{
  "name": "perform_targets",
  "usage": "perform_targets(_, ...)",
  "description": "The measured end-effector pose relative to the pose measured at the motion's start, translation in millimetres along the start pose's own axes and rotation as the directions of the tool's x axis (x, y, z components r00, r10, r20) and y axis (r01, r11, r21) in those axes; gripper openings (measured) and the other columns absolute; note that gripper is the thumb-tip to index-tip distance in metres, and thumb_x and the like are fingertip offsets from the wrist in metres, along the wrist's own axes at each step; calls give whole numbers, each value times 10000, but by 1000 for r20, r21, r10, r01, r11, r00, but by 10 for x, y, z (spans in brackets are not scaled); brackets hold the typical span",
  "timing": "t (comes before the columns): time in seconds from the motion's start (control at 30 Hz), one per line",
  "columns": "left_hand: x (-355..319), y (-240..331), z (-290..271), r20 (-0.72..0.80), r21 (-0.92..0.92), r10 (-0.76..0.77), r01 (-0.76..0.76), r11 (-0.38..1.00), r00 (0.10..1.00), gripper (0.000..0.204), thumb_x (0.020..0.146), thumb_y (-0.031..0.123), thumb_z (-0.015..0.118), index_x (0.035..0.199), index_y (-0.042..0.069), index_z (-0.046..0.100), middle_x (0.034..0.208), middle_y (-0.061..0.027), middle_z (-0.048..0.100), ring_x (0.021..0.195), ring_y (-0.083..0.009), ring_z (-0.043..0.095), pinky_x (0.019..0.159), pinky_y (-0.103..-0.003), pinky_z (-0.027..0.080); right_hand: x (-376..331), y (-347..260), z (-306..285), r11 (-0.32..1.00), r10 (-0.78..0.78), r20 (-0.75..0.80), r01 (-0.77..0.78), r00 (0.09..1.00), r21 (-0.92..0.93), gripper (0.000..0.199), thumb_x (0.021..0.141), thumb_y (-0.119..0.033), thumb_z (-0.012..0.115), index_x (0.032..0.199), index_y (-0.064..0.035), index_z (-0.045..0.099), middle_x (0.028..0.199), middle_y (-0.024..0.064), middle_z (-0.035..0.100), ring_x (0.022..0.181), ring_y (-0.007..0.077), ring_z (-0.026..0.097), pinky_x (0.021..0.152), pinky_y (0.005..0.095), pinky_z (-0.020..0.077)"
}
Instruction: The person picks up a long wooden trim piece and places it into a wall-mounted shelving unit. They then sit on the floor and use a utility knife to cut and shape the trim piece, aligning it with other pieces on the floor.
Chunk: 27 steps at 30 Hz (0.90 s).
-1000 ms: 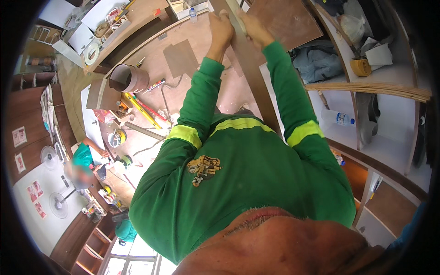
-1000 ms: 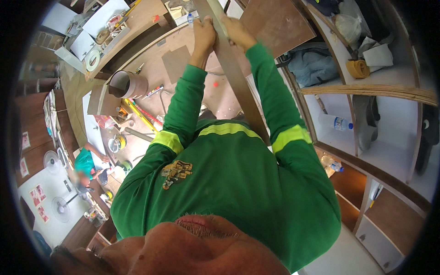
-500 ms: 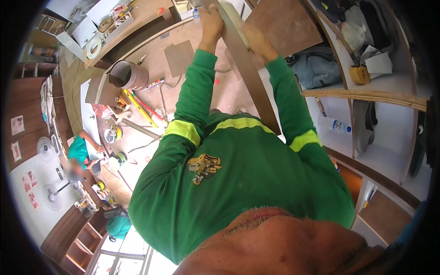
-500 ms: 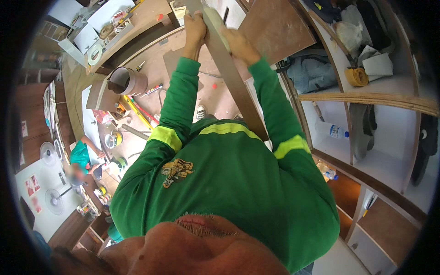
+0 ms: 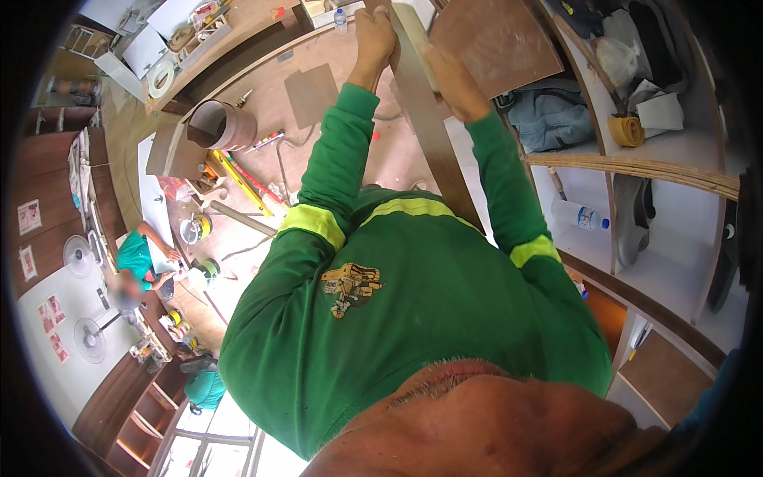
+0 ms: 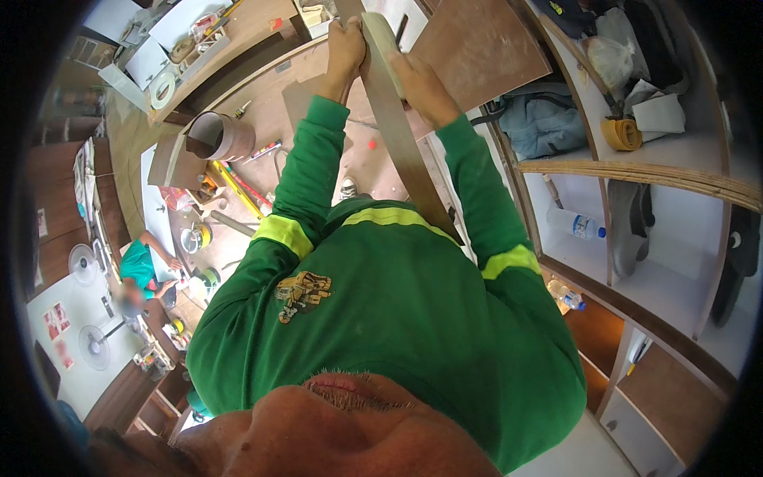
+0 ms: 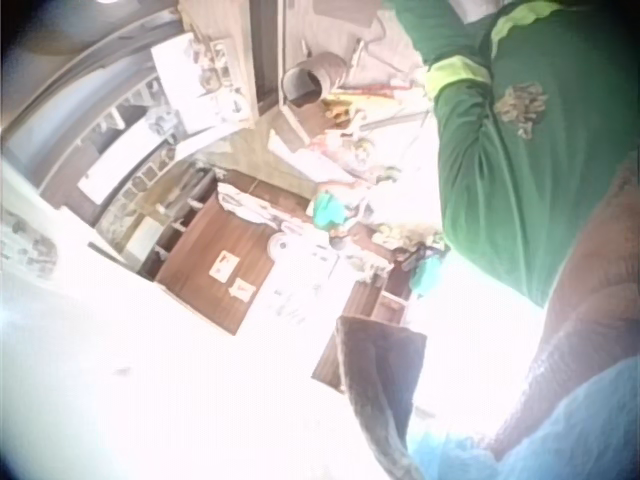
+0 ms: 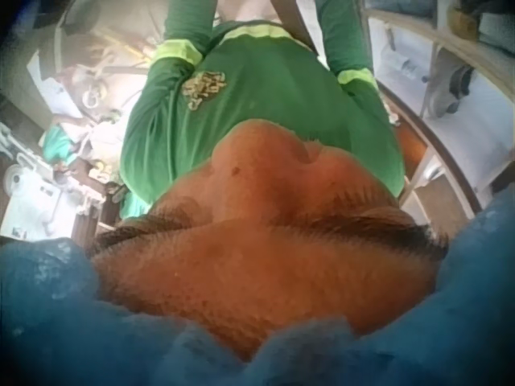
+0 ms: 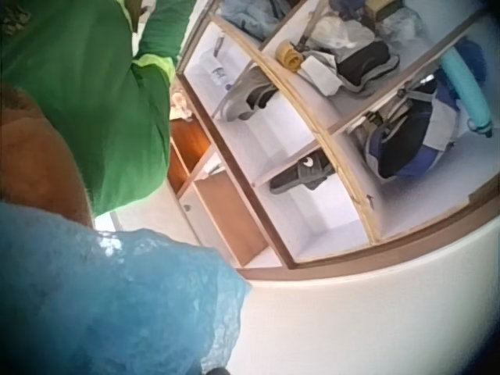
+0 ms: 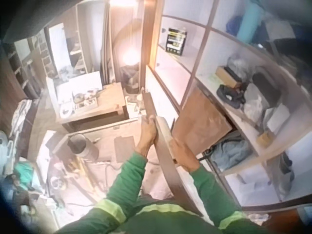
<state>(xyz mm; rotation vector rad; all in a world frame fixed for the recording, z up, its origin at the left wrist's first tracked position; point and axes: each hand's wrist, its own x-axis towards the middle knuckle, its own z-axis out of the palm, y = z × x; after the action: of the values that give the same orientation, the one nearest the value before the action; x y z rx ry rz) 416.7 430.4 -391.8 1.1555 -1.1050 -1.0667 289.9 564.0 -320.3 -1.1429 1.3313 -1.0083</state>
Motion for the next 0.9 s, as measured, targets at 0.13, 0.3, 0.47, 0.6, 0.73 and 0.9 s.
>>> perform_targets(0.13,41,-202,79,-54,-80,-10,6,997,998,248,994,155,545,975,-88,590,798,-135,643,678,-211,624,618,-385,518,-33,13,-49,997,-24,-30,21,999,-71,449,1048,-430,498,1124,-16,653,799,35,642,634,124,589,526,287,477)
perform_targets(0.3,288,-130,-9,-9,-194,-27,25,981,1000,244,990,150,547,878,-65,569,708,-88,594,609,-180,590,539,-370,484,2,180,-167,992,-28,-13,26,1000,-125,431,1079,-422,490,1222,-47,646,860,-3,621,692,74,558,546,265,445)
perform_targets(0.47,230,-323,6,-77,-79,0,-6,997,997,297,970,211,578,987,-86,563,811,-138,633,696,-208,614,599,-387,504,-627,-73,-22,989,122,4,-121,993,-79,443,1076,-413,495,1214,-17,636,921,48,651,750,94,592,586,275,488)
perform_targets(0.6,165,-445,124,-67,-53,-129,126,991,989,317,957,214,591,1003,-99,572,824,-154,642,683,-215,612,589,-388,507,-696,-44,-58,992,113,-47,-115,992,-46,443,1093,-390,467,1242,-5,627,949,53,650,789,92,587,644,263,492)
perform_targets(0.73,313,-493,78,-10,59,-3,4,998,1000,418,1040,221,504,1268,-121,581,1135,-231,690,1007,-345,662,921,-398,521,-602,102,-219,978,-60,2,59,998,-202,478,1099,-389,460,1273,30,610,1003,87,666,899,149,611,802,296,509)
perform_targets(0.9,385,-494,25,-118,21,114,-112,993,987,434,1024,199,475,1303,-125,550,1196,-292,651,1072,-385,639,959,-449,497,-983,137,-154,968,-85,-34,74,996,-240,522,1095,-401,484,1324,59,582,1119,141,672,1038,190,599,948,330,478)
